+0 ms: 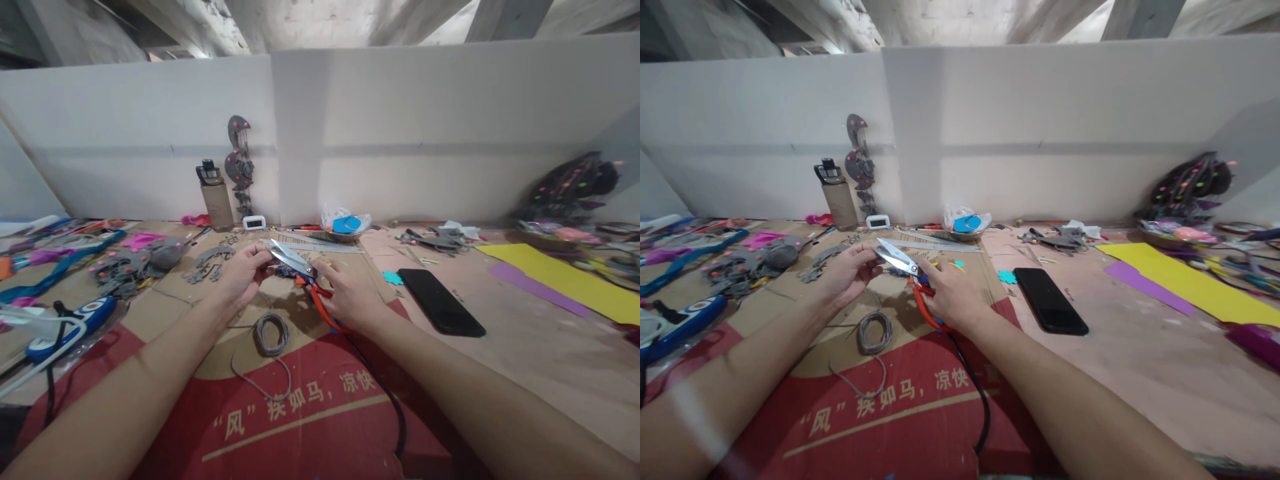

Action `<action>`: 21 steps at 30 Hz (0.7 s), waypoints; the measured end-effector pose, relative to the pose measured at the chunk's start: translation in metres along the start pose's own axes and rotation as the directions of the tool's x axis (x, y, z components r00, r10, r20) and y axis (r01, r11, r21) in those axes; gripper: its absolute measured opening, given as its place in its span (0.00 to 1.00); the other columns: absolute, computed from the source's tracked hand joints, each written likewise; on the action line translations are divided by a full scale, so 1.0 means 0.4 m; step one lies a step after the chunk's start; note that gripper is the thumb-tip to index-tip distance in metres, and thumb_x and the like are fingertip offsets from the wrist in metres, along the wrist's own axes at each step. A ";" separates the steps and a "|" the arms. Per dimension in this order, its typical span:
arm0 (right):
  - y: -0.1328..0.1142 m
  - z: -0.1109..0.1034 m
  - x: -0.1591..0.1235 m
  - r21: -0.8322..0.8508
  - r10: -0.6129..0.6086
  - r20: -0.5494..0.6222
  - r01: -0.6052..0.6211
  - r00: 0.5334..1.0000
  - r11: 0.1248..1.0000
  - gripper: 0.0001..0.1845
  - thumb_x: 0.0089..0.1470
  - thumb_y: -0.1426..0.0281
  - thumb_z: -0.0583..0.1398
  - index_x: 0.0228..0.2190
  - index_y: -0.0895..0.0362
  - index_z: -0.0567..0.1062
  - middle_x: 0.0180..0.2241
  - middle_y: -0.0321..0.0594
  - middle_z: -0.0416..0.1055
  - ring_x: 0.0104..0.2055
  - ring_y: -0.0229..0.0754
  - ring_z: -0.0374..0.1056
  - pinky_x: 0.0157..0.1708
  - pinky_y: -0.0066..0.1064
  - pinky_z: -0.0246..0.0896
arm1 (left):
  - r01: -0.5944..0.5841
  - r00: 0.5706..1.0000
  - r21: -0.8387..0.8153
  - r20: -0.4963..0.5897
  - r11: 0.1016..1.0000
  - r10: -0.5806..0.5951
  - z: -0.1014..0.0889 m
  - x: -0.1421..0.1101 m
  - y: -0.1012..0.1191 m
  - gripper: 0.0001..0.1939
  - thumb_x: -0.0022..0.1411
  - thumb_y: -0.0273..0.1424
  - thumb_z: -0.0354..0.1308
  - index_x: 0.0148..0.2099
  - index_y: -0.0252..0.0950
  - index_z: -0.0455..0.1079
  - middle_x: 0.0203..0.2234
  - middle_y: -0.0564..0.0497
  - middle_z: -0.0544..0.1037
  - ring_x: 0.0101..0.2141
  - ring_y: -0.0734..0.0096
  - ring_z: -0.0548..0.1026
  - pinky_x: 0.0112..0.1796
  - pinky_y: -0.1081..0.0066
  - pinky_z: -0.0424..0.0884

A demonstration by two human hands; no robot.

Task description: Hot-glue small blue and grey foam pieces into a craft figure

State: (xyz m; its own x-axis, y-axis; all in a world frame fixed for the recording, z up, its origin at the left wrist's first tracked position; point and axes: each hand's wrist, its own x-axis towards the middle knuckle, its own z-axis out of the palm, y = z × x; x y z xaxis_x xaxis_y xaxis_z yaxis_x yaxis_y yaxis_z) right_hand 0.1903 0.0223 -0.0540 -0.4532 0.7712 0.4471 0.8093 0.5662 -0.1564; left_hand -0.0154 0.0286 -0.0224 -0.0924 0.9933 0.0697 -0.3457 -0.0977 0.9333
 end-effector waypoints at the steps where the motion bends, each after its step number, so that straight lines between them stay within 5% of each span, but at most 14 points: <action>1: 0.000 0.001 -0.001 -0.007 -0.002 -0.005 0.002 1.000 1.000 0.28 0.56 0.56 0.52 0.56 0.51 0.60 0.44 0.46 0.67 0.40 0.45 0.65 0.33 0.30 0.55 | -0.002 1.000 -0.007 0.005 1.000 0.002 -0.001 0.001 -0.001 0.09 0.42 0.25 0.65 0.27 0.32 0.66 0.23 0.52 0.73 0.26 0.76 0.72 0.24 0.79 0.64; 15: -0.002 -0.001 0.005 -0.057 0.008 0.006 -0.007 1.000 0.998 0.27 0.57 0.56 0.52 0.56 0.52 0.62 0.40 0.47 0.70 0.36 0.44 0.66 0.31 0.30 0.54 | 0.022 1.000 -0.031 0.018 0.999 -0.021 -0.005 0.001 -0.002 0.09 0.42 0.25 0.65 0.27 0.31 0.68 0.22 0.52 0.72 0.25 0.77 0.71 0.23 0.78 0.62; 21: 0.008 0.001 0.009 0.191 0.003 -0.019 0.000 1.000 0.982 0.23 0.57 0.60 0.52 0.53 0.54 0.64 0.37 0.42 0.73 0.35 0.41 0.66 0.33 0.28 0.56 | 0.050 0.999 -0.038 0.003 0.998 -0.050 -0.006 0.002 0.001 0.10 0.43 0.25 0.66 0.27 0.31 0.67 0.22 0.51 0.74 0.24 0.77 0.71 0.22 0.79 0.61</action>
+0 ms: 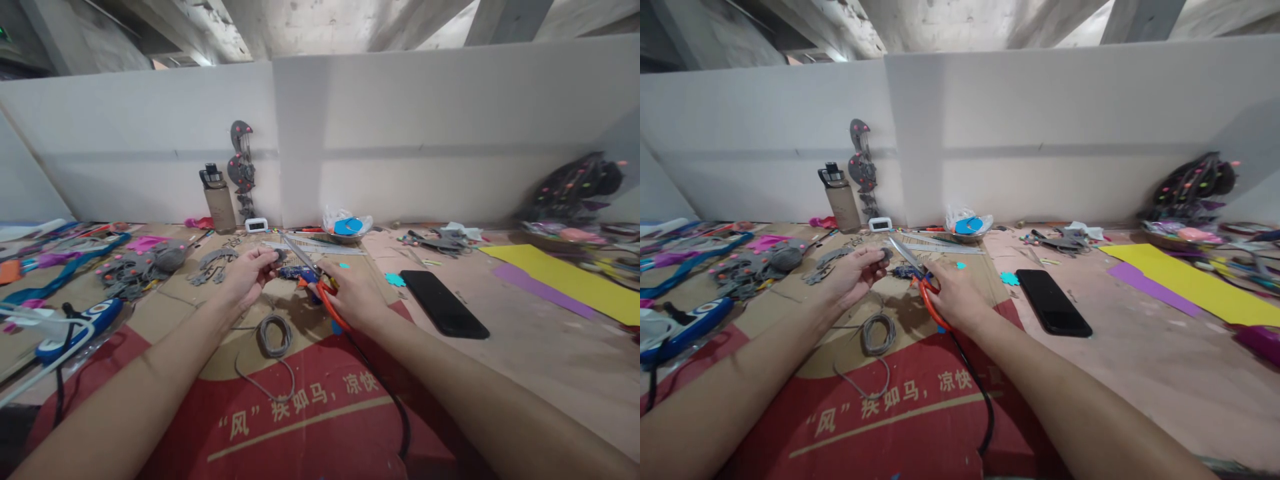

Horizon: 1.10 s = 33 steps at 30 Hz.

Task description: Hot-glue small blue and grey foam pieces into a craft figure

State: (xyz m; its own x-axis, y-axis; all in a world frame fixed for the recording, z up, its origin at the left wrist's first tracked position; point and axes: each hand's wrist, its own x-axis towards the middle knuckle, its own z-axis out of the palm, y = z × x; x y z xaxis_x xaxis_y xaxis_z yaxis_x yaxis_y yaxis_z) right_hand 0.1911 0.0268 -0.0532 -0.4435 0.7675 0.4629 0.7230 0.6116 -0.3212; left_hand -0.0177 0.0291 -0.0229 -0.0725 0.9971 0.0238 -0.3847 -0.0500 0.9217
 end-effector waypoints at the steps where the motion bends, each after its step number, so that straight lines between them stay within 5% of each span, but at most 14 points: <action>1: 0.002 0.001 0.000 0.040 0.014 -0.012 -0.013 1.000 0.999 0.23 0.58 0.59 0.52 0.53 0.54 0.64 0.37 0.42 0.73 0.35 0.41 0.67 0.33 0.28 0.57 | -0.004 1.000 -0.004 0.000 1.000 0.004 0.000 0.000 0.000 0.10 0.43 0.25 0.66 0.27 0.31 0.67 0.21 0.51 0.74 0.24 0.77 0.71 0.22 0.79 0.62; 9: -0.008 -0.001 -0.009 -0.103 0.015 -0.062 -0.022 0.998 0.994 0.23 0.56 0.60 0.53 0.52 0.51 0.63 0.42 0.44 0.66 0.39 0.43 0.64 0.36 0.30 0.56 | -0.048 0.999 -0.033 -0.004 0.998 0.048 0.002 0.001 0.001 0.09 0.42 0.24 0.65 0.27 0.31 0.67 0.21 0.52 0.73 0.24 0.77 0.71 0.22 0.79 0.61; 18: -0.017 -0.021 -0.011 -0.286 0.033 0.012 -0.028 0.999 0.958 0.26 0.56 0.56 0.51 0.55 0.48 0.59 0.42 0.44 0.65 0.36 0.43 0.65 0.31 0.30 0.52 | -0.076 0.994 -0.014 0.076 0.997 0.077 -0.003 0.006 -0.013 0.07 0.44 0.23 0.64 0.27 0.31 0.68 0.22 0.52 0.72 0.25 0.78 0.69 0.23 0.78 0.61; 33: -0.018 -0.016 -0.009 -0.327 0.033 0.014 -0.027 0.999 0.945 0.28 0.55 0.57 0.53 0.57 0.48 0.58 0.43 0.45 0.66 0.36 0.45 0.66 0.30 0.31 0.52 | -0.080 0.992 -0.004 0.100 0.997 0.080 0.000 0.000 -0.014 0.07 0.45 0.25 0.64 0.27 0.31 0.68 0.23 0.51 0.72 0.25 0.77 0.69 0.25 0.76 0.62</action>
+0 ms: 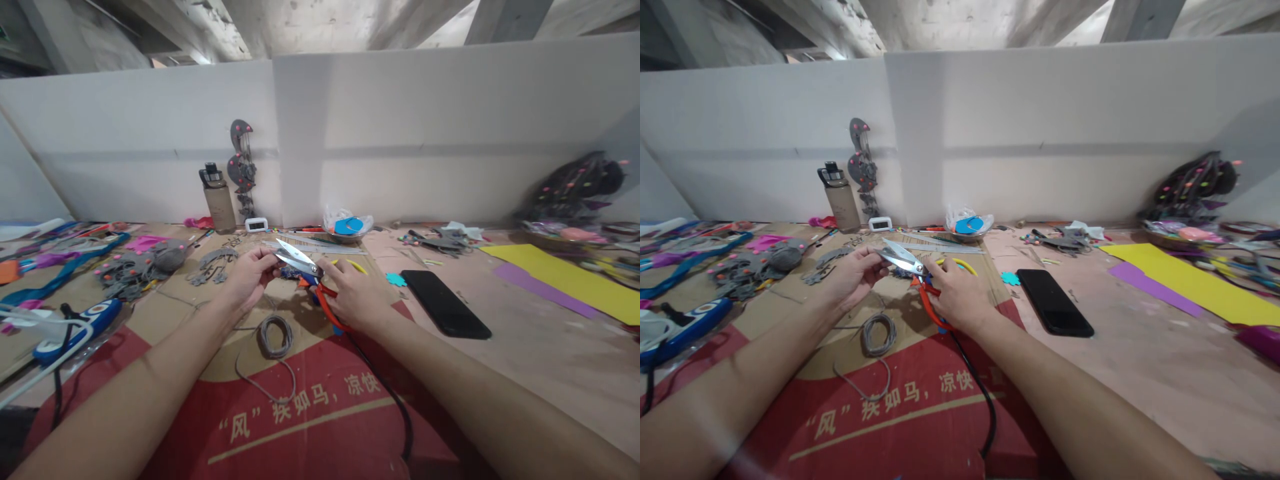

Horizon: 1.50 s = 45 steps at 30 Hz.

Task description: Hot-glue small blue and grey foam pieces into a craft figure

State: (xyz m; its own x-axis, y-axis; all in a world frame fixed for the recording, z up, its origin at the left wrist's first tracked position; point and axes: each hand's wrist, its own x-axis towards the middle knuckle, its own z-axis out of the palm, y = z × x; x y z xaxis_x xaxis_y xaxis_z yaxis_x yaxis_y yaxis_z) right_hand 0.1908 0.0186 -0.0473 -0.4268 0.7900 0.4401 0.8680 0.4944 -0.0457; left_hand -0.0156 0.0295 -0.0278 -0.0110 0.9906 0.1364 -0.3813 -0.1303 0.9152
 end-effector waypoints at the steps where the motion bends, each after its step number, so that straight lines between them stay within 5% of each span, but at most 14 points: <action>1: 0.000 -0.001 0.000 0.001 -0.002 -0.002 0.002 1.000 1.000 0.28 0.55 0.57 0.53 0.57 0.48 0.58 0.43 0.45 0.66 0.36 0.45 0.66 0.30 0.31 0.52 | 0.002 1.000 0.000 0.004 1.000 -0.002 0.000 0.000 0.000 0.07 0.45 0.25 0.64 0.27 0.31 0.68 0.23 0.51 0.72 0.25 0.77 0.69 0.25 0.76 0.62; 20: -0.003 0.006 -0.004 0.029 -0.021 -0.082 0.024 0.996 0.999 0.25 0.55 0.61 0.53 0.54 0.49 0.60 0.41 0.45 0.65 0.37 0.45 0.64 0.34 0.31 0.55 | 0.008 0.998 -0.019 -0.061 1.000 -0.009 0.012 -0.001 0.007 0.08 0.42 0.23 0.64 0.28 0.30 0.69 0.22 0.51 0.73 0.23 0.79 0.68 0.23 0.78 0.61; 45: 0.009 0.013 -0.002 0.009 -0.017 -0.062 0.018 0.998 1.000 0.26 0.54 0.61 0.53 0.55 0.50 0.60 0.42 0.46 0.66 0.37 0.45 0.64 0.34 0.31 0.54 | 0.013 0.999 -0.006 0.043 1.000 -0.013 0.005 -0.003 0.003 0.08 0.45 0.24 0.65 0.25 0.31 0.66 0.21 0.51 0.72 0.24 0.78 0.68 0.25 0.77 0.62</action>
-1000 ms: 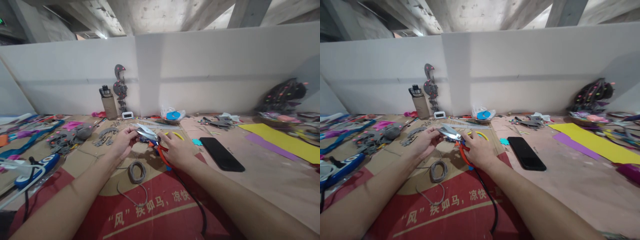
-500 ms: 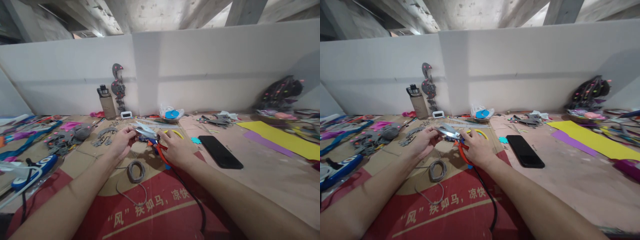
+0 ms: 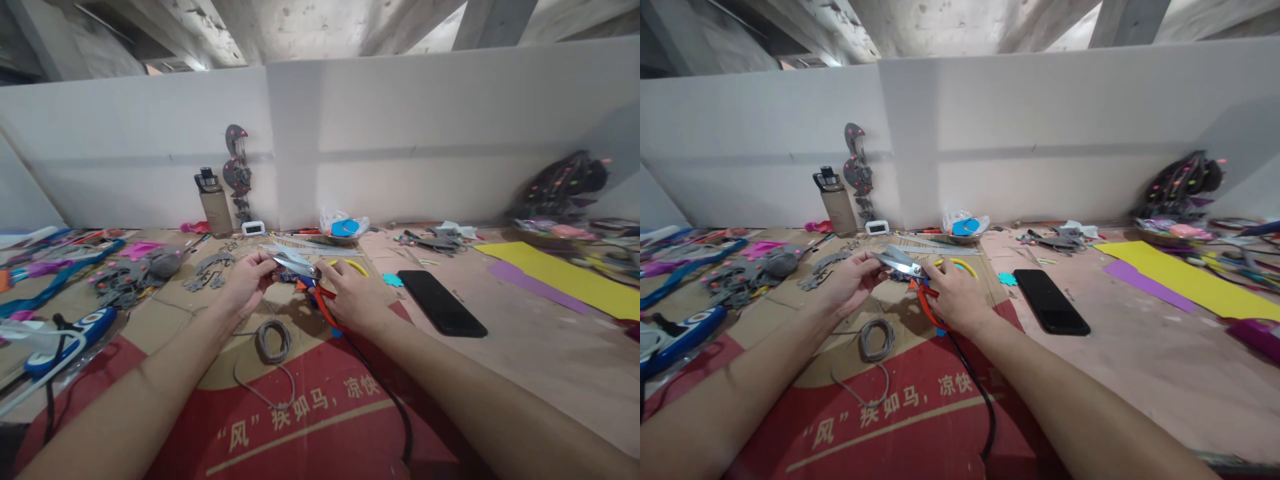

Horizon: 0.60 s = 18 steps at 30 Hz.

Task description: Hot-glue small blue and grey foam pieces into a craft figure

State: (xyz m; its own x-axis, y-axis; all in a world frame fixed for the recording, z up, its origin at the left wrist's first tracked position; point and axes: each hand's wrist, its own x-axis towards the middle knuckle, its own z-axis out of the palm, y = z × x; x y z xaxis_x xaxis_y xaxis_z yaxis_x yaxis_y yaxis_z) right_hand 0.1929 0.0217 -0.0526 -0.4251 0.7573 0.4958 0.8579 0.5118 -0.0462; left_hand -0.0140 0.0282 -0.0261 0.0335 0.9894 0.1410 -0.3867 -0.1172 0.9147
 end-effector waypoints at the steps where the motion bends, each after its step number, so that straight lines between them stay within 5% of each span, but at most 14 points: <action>1: -0.001 -0.001 0.000 -0.005 0.000 0.001 0.000 1.000 1.000 0.26 0.54 0.60 0.53 0.55 0.49 0.60 0.42 0.46 0.66 0.37 0.45 0.64 0.33 0.31 0.54 | 0.002 1.000 0.000 0.000 1.000 -0.002 0.000 0.000 0.000 0.08 0.45 0.24 0.65 0.25 0.31 0.66 0.21 0.51 0.72 0.24 0.78 0.68 0.25 0.77 0.62; 18: -0.003 -0.007 0.000 -0.034 0.000 0.057 0.002 0.998 0.999 0.28 0.55 0.62 0.53 0.57 0.49 0.57 0.42 0.45 0.66 0.35 0.44 0.66 0.32 0.31 0.54 | 0.020 1.000 -0.036 0.003 0.999 -0.020 -0.006 0.002 -0.001 0.09 0.45 0.23 0.65 0.25 0.31 0.66 0.22 0.51 0.73 0.26 0.76 0.70 0.26 0.77 0.64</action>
State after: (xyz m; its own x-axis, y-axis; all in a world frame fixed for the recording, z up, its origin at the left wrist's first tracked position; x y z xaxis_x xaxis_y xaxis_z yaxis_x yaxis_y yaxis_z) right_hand 0.1925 0.0200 -0.0502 -0.4409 0.7790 0.4459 0.8663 0.4993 -0.0157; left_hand -0.0162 0.0292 -0.0273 0.0441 0.9913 0.1238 -0.4189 -0.0942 0.9031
